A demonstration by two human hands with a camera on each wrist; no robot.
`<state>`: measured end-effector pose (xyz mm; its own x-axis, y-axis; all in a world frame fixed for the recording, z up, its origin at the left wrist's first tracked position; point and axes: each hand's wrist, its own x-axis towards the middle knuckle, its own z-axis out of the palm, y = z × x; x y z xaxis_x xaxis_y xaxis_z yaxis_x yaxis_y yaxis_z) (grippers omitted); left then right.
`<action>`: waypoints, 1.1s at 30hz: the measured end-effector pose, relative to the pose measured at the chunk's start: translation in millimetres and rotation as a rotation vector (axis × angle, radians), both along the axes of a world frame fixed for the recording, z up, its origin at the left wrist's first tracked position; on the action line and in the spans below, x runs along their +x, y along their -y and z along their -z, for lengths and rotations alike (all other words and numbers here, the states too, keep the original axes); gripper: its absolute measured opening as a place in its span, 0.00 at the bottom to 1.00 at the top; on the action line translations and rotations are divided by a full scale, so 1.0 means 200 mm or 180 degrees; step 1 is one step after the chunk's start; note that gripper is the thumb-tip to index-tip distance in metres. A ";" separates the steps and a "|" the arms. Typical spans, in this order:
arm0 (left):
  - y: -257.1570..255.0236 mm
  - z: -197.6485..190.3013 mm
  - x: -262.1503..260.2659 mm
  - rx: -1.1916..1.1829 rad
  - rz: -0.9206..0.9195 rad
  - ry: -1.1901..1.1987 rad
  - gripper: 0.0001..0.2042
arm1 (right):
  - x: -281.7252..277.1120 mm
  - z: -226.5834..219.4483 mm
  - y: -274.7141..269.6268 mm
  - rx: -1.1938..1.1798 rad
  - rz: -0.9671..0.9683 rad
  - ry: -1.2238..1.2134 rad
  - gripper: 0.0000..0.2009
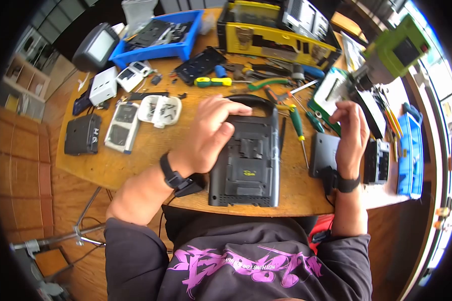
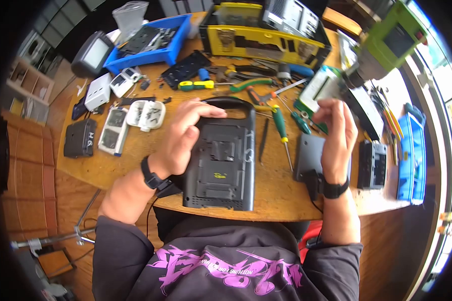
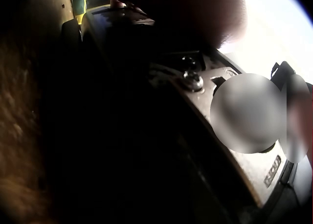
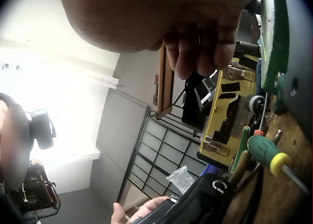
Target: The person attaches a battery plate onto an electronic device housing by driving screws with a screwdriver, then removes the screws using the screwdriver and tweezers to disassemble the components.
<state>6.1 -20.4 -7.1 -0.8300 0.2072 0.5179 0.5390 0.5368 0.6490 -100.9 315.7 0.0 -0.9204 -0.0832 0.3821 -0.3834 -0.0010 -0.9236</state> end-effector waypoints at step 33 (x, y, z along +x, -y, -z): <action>0.02 0.01 -0.03 0.0012 0.0021 0.0272 0.37 | -0.02 -0.01 0.00 0.0055 0.0038 0.0394 0.19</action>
